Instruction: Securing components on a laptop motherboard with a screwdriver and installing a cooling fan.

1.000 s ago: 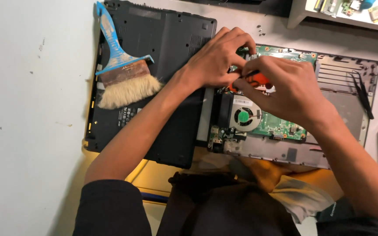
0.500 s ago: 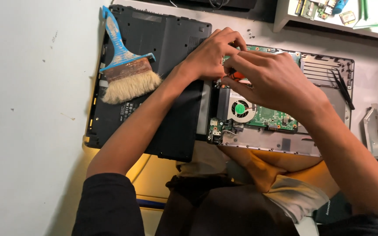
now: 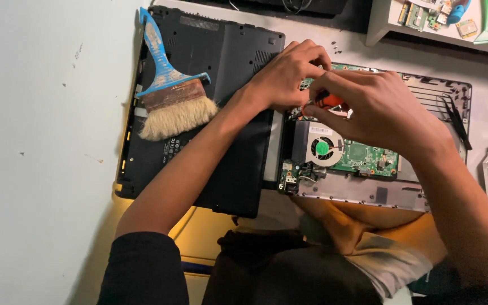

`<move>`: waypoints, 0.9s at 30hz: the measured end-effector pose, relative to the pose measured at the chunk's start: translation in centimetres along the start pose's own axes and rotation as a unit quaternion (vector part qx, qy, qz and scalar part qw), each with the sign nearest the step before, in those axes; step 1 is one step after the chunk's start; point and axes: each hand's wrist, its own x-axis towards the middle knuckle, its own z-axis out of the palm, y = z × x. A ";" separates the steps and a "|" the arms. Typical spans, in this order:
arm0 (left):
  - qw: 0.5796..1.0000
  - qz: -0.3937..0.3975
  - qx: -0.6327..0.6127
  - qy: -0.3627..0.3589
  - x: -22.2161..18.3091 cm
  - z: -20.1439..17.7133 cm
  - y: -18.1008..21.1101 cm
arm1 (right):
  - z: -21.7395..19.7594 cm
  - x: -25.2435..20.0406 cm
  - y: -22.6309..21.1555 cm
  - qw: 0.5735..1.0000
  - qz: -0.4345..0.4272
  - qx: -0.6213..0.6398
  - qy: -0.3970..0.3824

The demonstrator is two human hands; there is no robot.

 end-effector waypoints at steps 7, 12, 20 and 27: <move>1.000 -0.005 -0.007 0.022 0.1 -0.7 1.3 | -2.6 2.9 -2.0 0.979 0.094 -0.053 -0.170; 0.997 -0.043 -0.063 0.026 0.1 -0.7 1.6 | -3.1 5.3 -3.5 0.944 0.161 -0.070 -0.281; 0.999 0.034 0.027 0.028 0.0 0.4 -0.1 | -0.7 5.4 -2.2 0.944 0.128 -0.167 -0.255; 0.991 -0.127 -0.043 0.004 -0.4 -0.2 1.2 | 0.4 5.7 -1.8 0.969 0.056 -0.163 -0.177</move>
